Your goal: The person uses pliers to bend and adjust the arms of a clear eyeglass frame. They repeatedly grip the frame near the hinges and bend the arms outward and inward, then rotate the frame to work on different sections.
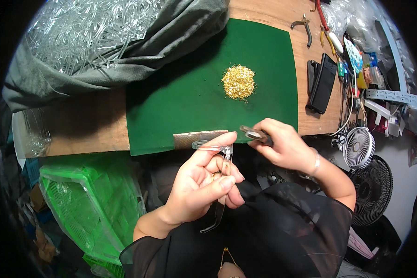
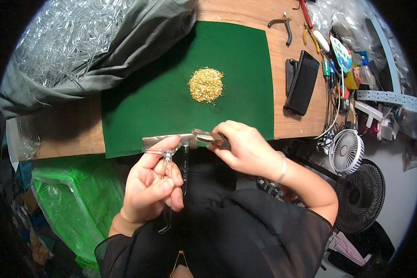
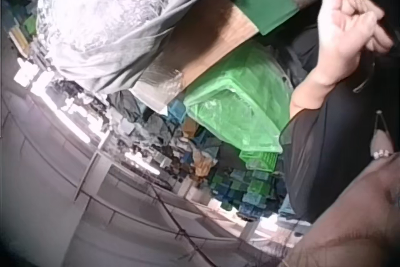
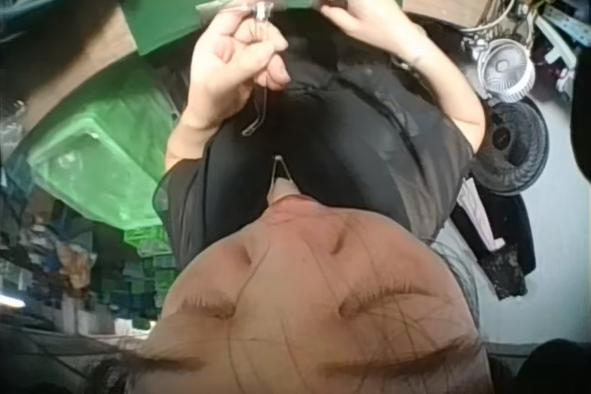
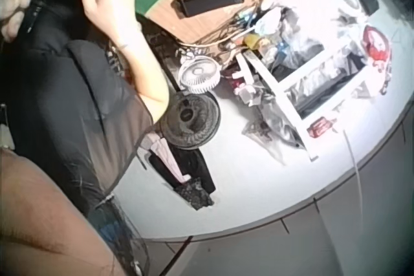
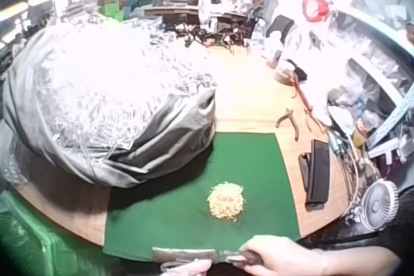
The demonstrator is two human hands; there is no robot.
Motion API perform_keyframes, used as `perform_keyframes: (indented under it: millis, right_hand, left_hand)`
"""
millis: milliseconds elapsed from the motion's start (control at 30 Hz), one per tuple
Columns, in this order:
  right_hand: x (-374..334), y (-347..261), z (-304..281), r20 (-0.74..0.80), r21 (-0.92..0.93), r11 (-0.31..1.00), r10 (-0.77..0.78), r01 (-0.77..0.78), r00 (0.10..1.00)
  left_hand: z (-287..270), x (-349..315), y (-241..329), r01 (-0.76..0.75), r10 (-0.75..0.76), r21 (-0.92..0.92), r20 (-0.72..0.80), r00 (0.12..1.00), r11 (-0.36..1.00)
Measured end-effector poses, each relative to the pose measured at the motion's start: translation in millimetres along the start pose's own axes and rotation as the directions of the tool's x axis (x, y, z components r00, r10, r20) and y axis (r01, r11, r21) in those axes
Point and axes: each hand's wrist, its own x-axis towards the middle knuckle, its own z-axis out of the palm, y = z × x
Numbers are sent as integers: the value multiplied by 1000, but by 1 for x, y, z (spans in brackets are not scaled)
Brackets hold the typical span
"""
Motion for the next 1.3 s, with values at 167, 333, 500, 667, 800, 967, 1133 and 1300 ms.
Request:
perform_keyframes:
  millis: [167, 333, 500, 667, 800, 967, 1133, 1300]
  right_hand:
    - [-4, 29, 30, -129, -299, 946, -173, 128, 976]
    - [18, 38, 37, -108, -505, 859, -156, 81, 982]
    - [13, 40, 34, -190, -450, 890, -183, 80, 965]
    - [40, 56, 25, -355, -230, 972, -47, -38, 934]
    - [44, 69, 38, -409, -268, 958, -19, -100, 912]
    - [48, 71, 36, -389, -230, 970, -12, -84, 921]
    - [44, 71, 31, -361, -178, 983, -14, -54, 932]
    - [47, 73, 31, -370, -147, 987, 5, -64, 929]
  left_hand:
    - [-4, -1, -6, -120, 126, 92, -70, 990, 989]
    - [-1, -7, -16, -314, 322, 287, 20, 946, 905]
    - [-13, -9, -16, -477, 491, 382, 66, 869, 792]
    - [-3, 0, -23, -480, 483, 383, 95, 871, 790]
    - [-11, 1, -19, -535, 555, 596, 173, 814, 599]
    - [-12, 5, -18, -525, 574, 649, 163, 803, 550]
    - [-11, 8, -21, -506, 555, 632, 141, 820, 587]
    - [-2, 6, -20, -391, 508, 541, -79, 857, 744]
